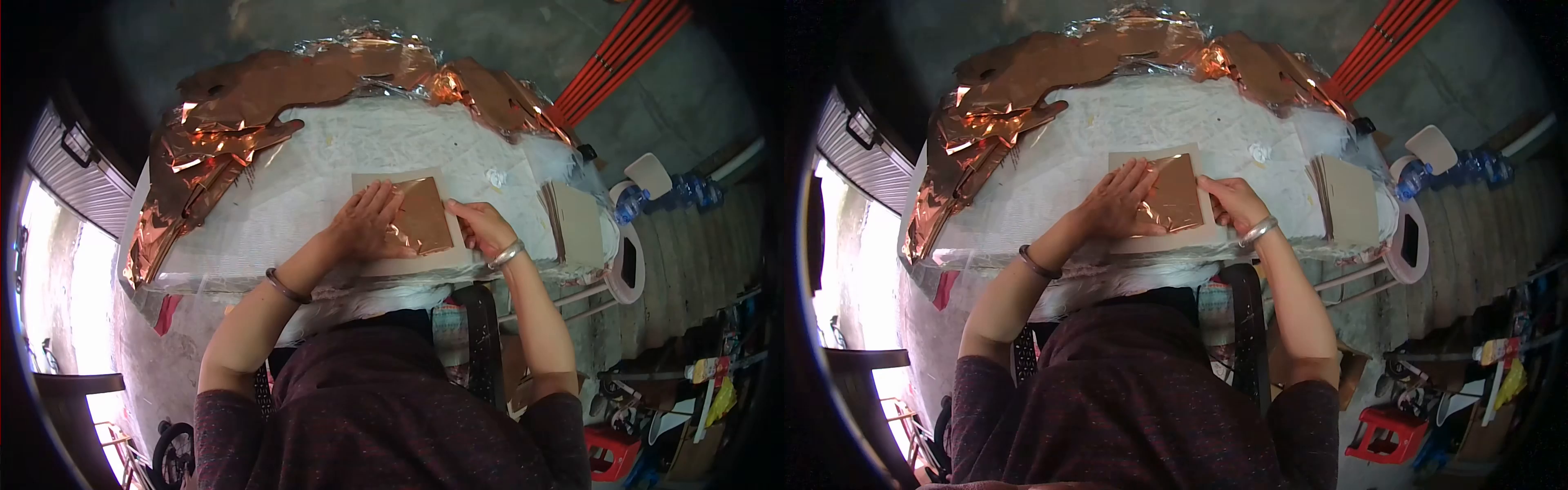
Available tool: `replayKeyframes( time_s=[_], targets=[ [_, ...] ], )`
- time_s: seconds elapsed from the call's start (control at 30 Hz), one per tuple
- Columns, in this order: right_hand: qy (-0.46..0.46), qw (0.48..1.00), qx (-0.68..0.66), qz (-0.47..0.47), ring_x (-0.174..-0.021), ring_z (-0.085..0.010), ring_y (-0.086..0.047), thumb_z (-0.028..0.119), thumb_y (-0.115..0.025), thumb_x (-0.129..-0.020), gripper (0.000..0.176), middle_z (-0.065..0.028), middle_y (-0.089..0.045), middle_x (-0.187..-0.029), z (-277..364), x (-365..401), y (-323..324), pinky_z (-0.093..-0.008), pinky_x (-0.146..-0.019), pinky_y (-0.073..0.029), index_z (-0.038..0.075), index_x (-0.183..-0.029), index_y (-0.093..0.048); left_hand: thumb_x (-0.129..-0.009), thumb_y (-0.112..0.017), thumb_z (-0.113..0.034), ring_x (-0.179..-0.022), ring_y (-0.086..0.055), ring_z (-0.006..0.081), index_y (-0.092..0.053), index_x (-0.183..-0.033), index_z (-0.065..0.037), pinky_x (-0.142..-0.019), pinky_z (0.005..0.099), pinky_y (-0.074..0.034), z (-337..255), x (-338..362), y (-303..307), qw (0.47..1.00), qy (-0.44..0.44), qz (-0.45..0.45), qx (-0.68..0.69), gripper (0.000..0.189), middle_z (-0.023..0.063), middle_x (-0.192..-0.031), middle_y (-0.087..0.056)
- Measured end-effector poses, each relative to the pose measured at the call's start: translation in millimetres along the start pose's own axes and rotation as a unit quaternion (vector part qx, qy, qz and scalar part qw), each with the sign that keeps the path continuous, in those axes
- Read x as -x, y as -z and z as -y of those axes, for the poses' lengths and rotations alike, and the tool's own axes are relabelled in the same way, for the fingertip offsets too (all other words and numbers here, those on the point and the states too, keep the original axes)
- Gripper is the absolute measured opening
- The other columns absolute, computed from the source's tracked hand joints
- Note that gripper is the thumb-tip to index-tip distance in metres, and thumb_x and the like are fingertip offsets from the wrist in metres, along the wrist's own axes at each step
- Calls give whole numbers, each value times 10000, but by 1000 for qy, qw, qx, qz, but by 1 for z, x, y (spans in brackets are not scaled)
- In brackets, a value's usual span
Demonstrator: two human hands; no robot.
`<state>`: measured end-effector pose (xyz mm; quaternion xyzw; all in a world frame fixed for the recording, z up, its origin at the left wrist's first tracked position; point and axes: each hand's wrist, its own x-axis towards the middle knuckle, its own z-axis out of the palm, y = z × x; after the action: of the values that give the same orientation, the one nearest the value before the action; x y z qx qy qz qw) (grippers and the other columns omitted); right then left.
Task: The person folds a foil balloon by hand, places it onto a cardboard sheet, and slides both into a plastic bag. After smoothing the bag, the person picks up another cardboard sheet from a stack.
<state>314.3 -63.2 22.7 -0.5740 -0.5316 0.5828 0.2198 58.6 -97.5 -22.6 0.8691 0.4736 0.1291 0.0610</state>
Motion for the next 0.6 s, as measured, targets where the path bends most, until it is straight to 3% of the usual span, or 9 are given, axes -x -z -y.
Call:
replayKeyframes(
  time_s=[0.17,0.27,0.37,0.4,0.47,0.53,0.6],
  targets=[
    [-44,984,-155,73,-713,-105,-616,242,-660,-895,234,-29,-649,-787,10,-28,-12,-260,-608,-516,9,-884,-643,-745,-525,-762,-1375,-252,442,-222,-1461,-7,-1122,507,-217,1,1,-3,999,-18,-25,26,1083,299,-1471,-258],
    [-61,975,-177,117,-721,-114,-621,179,-676,-878,202,-46,-663,-806,14,-19,-21,-275,-639,-528,-19,-899,-643,-740,-527,-764,-1375,-251,438,-242,-1453,-5,-1118,500,-225,-3,1,2,999,1,-12,51,1079,299,-1467,-264],
    [-54,988,-108,101,-751,-123,-629,140,-659,-882,183,-63,-673,-846,12,-20,-22,-266,-646,-519,-33,-942,-649,-737,-529,-763,-1373,-257,431,-265,-1442,-2,-1109,489,-241,-4,-2,3,999,-4,-19,45,1071,290,-1465,-274],
    [-50,985,-124,105,-758,-120,-625,136,-661,-878,176,-59,-675,-852,12,-16,-26,-261,-654,-508,-27,-942,-656,-737,-529,-763,-1373,-257,431,-265,-1442,-2,-1109,489,-241,-4,1,0,999,18,-15,41,1071,290,-1465,-274],
    [-45,981,-141,123,-764,-117,-622,133,-663,-873,169,-56,-676,-858,6,-17,-29,-255,-662,-496,-22,-942,-664,-733,-532,-763,-1368,-267,427,-282,-1433,3,-1100,480,-254,0,1,-6,997,-23,-63,49,1068,280,-1463,-285],
    [34,993,-96,58,-678,-127,-625,127,-680,-857,137,-50,-672,-821,-5,-20,-26,-259,-647,-504,-2,-903,-671,-735,-529,-763,-1369,-265,426,-288,-1429,4,-1103,479,-251,1,1,-1,997,-20,-56,55,1063,277,-1465,-283],
    [52,993,-80,69,-664,-112,-613,122,-680,-855,114,-38,-669,-801,-15,-26,-16,-243,-634,-487,9,-864,-669,-747,-525,-755,-1372,-264,420,-307,-1414,10,-1104,482,-249,6,6,0,996,-26,-60,60,1038,272,-1462,-291]
  ],
)
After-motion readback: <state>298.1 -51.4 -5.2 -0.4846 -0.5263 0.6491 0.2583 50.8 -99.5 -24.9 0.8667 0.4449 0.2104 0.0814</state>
